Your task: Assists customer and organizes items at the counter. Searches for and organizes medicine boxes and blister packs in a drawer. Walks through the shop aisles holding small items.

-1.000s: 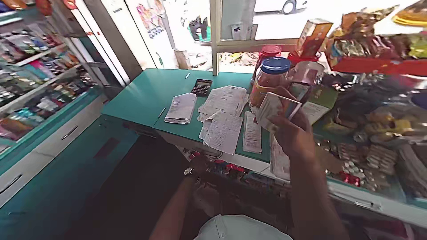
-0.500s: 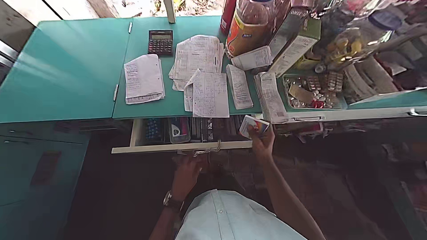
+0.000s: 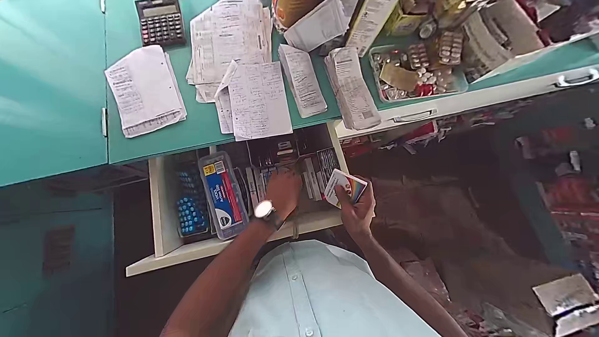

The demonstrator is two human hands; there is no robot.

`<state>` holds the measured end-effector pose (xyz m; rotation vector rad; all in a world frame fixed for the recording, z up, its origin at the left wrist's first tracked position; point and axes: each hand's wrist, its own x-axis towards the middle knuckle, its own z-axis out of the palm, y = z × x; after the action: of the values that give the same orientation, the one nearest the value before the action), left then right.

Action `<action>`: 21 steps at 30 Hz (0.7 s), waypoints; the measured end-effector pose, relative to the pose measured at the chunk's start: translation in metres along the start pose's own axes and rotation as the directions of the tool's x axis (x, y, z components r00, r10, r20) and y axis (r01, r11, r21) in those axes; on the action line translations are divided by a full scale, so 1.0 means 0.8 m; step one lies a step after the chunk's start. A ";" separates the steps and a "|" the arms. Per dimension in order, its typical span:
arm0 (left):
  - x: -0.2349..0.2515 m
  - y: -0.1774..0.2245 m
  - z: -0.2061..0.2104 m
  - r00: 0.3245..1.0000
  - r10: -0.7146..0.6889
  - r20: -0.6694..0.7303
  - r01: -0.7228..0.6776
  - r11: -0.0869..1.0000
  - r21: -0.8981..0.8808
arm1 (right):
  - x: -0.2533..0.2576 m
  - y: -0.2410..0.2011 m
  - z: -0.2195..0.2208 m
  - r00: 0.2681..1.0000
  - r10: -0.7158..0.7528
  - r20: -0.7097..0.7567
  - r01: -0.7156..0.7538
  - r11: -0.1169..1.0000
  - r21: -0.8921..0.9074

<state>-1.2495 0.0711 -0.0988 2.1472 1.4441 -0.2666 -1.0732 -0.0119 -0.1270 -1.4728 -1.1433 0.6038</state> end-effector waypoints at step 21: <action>-0.105 -0.062 -0.024 0.884 -0.369 -0.289 -0.268 0.106 -0.957 | -0.013 0.020 -0.008 0.963 -0.249 0.105 0.255 0.966 -0.044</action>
<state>-1.3311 0.0283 -0.0612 0.9008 1.2456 1.0901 -1.0666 -0.0229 -0.1424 -1.3290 -1.4102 0.4735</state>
